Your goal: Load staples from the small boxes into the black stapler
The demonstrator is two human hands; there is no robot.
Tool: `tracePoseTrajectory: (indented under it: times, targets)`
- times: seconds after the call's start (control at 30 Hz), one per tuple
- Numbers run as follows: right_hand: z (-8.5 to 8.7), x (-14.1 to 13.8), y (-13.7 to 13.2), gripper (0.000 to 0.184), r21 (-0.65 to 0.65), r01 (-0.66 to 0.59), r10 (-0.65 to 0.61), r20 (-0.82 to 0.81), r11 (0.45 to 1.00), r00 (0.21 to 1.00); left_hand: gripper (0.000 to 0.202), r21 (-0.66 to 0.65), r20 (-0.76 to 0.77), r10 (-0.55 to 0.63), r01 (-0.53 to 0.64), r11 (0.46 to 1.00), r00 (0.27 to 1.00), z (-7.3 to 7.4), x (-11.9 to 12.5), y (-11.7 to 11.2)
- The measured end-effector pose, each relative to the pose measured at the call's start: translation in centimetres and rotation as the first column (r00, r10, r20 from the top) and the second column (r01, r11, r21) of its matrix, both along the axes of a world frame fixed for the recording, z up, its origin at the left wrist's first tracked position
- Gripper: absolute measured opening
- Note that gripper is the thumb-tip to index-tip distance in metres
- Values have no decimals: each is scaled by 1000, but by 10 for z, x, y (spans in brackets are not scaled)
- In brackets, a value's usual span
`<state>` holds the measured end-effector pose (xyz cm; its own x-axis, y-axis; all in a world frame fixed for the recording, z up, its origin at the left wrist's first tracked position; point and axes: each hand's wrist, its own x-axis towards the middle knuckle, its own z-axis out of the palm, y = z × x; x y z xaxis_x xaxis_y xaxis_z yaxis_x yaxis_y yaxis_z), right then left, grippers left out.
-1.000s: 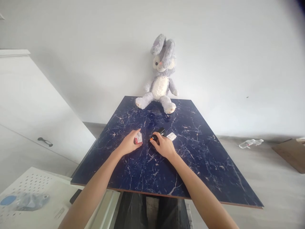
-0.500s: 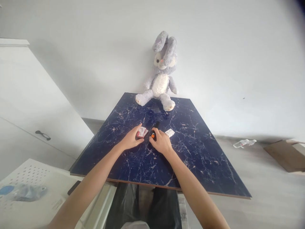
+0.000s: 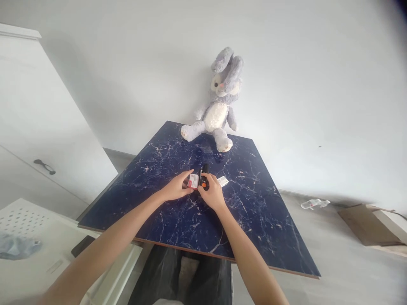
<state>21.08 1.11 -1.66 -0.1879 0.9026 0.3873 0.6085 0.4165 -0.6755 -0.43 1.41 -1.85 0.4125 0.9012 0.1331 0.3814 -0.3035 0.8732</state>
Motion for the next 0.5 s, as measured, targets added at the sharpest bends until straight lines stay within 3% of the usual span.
tracePoseTrajectory:
  times: [0.13, 0.27, 0.33, 0.4, 0.5]
  targets:
    - [4, 7, -4, 50, -21, -89, 88, -15, 996, 996, 76, 38, -66, -23, 25, 999, 998, 0, -1, 8]
    - [11, 13, 1, 58, -144, -104, 89, -103, 984, 991, 92, -69, -86, -107, 101, 993, 991, 4, -4, 25]
    - [14, 19, 6, 42, -138, -1, -10, -80, 990, 997, 100, -128, -117, -133, 117, 985, 984, 7, -4, 32]
    - [14, 28, 11, 29, -35, 178, -177, 45, 983, 983, 104, -132, -153, -134, 114, 985, 979, 11, -3, 36]
    - [9, 43, 16, 34, 41, 363, -361, 248, 931, 899, 110, -127, -157, -143, 123, 984, 977, 17, -3, 32]
